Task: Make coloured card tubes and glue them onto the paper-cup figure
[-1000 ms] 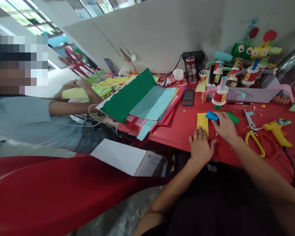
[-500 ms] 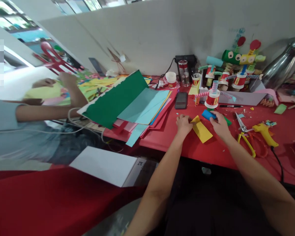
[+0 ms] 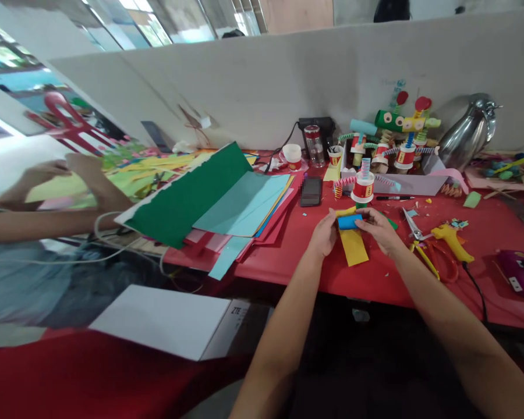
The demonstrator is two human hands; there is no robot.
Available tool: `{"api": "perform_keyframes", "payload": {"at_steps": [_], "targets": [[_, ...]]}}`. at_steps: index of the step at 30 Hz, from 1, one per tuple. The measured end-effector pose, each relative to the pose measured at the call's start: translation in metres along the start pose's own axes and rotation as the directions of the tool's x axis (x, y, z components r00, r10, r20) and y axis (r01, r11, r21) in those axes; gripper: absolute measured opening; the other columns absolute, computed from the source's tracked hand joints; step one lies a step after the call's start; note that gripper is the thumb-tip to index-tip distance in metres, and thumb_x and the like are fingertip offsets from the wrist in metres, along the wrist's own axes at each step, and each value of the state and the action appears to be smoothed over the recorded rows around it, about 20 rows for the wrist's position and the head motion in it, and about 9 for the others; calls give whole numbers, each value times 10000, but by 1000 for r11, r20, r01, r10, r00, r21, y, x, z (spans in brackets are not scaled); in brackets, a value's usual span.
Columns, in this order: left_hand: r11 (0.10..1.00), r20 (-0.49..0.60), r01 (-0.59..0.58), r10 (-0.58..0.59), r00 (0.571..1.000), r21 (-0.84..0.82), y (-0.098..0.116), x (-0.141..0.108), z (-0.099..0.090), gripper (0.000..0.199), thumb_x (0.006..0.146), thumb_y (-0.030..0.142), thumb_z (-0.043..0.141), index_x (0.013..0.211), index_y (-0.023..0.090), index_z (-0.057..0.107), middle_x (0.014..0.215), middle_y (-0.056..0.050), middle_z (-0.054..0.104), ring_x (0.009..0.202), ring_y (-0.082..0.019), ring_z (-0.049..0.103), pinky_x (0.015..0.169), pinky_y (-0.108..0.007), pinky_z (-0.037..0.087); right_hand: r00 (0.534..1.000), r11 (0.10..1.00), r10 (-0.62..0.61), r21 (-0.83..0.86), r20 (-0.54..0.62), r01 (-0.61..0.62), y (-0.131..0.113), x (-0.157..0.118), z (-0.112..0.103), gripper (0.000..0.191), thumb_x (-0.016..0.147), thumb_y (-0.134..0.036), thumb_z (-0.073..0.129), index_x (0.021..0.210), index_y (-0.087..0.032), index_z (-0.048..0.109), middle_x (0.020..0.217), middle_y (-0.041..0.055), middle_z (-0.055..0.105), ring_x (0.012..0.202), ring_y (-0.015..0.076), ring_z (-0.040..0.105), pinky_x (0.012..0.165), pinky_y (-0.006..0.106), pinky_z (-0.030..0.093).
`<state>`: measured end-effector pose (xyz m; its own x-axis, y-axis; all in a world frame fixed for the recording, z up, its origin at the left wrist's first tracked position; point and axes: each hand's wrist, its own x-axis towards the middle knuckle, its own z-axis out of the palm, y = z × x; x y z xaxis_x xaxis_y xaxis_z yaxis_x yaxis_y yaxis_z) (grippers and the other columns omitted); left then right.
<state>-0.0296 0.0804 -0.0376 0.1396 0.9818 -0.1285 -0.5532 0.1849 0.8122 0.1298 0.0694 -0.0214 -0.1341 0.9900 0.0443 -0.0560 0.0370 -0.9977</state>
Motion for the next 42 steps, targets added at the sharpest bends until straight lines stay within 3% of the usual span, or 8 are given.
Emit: {"api": "perform_keyframes", "payload": {"at_steps": [3, 6, 8, 15, 20, 32, 36, 42], "targets": [[999, 112, 13, -18, 994, 47, 3, -8, -4, 507, 613, 530, 849, 945, 171, 713, 912, -62, 745, 858, -219, 689, 831, -362, 529, 999, 998, -37, -54, -1, 36, 4, 1, 1, 440, 670, -496, 759, 1002, -251, 606, 998, 28, 638, 861, 184, 607, 796, 372, 533], [991, 141, -41, 23, 990, 125, 6, -14, -5, 528, 521, 311, 926, 988, 197, 708, 969, -32, 741, 902, -194, 677, 879, -340, 509, 998, 996, -56, -68, -18, 55, 7, 1, 0, 436, 695, -498, 744, 1028, -255, 599, 1008, 25, 631, 865, 179, 610, 800, 365, 541], [986, 143, -60, 38, 989, 154, 6, -15, -4, 541, 502, 253, 926, 994, 202, 707, 986, -29, 739, 909, -185, 671, 881, -330, 510, 997, 995, -72, -78, -25, 70, 8, 1, 0, 443, 705, -515, 741, 1037, -255, 602, 1003, 27, 631, 871, 180, 609, 798, 361, 544], [976, 137, -113, 88, 987, 187, 6, -15, -1, 513, 530, 267, 902, 992, 203, 689, 989, -27, 720, 880, -170, 659, 853, -309, 522, 995, 989, -99, -109, -7, 97, 10, 0, 5, 481, 717, -529, 742, 1080, -253, 587, 1087, 47, 629, 854, 171, 592, 815, 372, 539], [973, 150, -133, 106, 983, 188, 4, -16, -2, 580, 539, 285, 898, 1050, 219, 633, 1068, -32, 691, 959, -189, 651, 895, -328, 507, 993, 987, -117, -106, 9, 118, 11, -1, 8, 460, 741, -490, 724, 1107, -257, 570, 1109, 48, 625, 850, 171, 592, 815, 377, 541], [980, 127, -114, 94, 987, 165, 1, -12, -5, 632, 517, 273, 911, 1075, 226, 618, 1006, -11, 690, 894, -176, 657, 847, -329, 514, 986, 980, -167, -115, -9, 165, 14, -1, 10, 440, 758, -400, 719, 1142, -265, 552, 1104, 45, 624, 849, 172, 610, 797, 366, 540], [987, 119, -95, 80, 990, 130, 3, -15, -3, 602, 519, 280, 914, 1045, 225, 626, 962, -7, 695, 845, -164, 657, 823, -320, 524, 984, 969, -178, -176, -7, 174, 17, 0, 10, 445, 753, -371, 720, 1149, -251, 556, 1124, 59, 627, 826, 167, 603, 789, 367, 534], [982, 109, -121, 106, 988, 144, 4, -15, -3, 582, 534, 296, 907, 1041, 223, 631, 1044, -25, 698, 948, -187, 659, 898, -345, 517, 966, 921, -258, -305, -16, 241, 20, 1, 10, 415, 784, -372, 695, 1158, -241, 569, 1153, 87, 643, 890, 193, 614, 809, 383, 531]]}}
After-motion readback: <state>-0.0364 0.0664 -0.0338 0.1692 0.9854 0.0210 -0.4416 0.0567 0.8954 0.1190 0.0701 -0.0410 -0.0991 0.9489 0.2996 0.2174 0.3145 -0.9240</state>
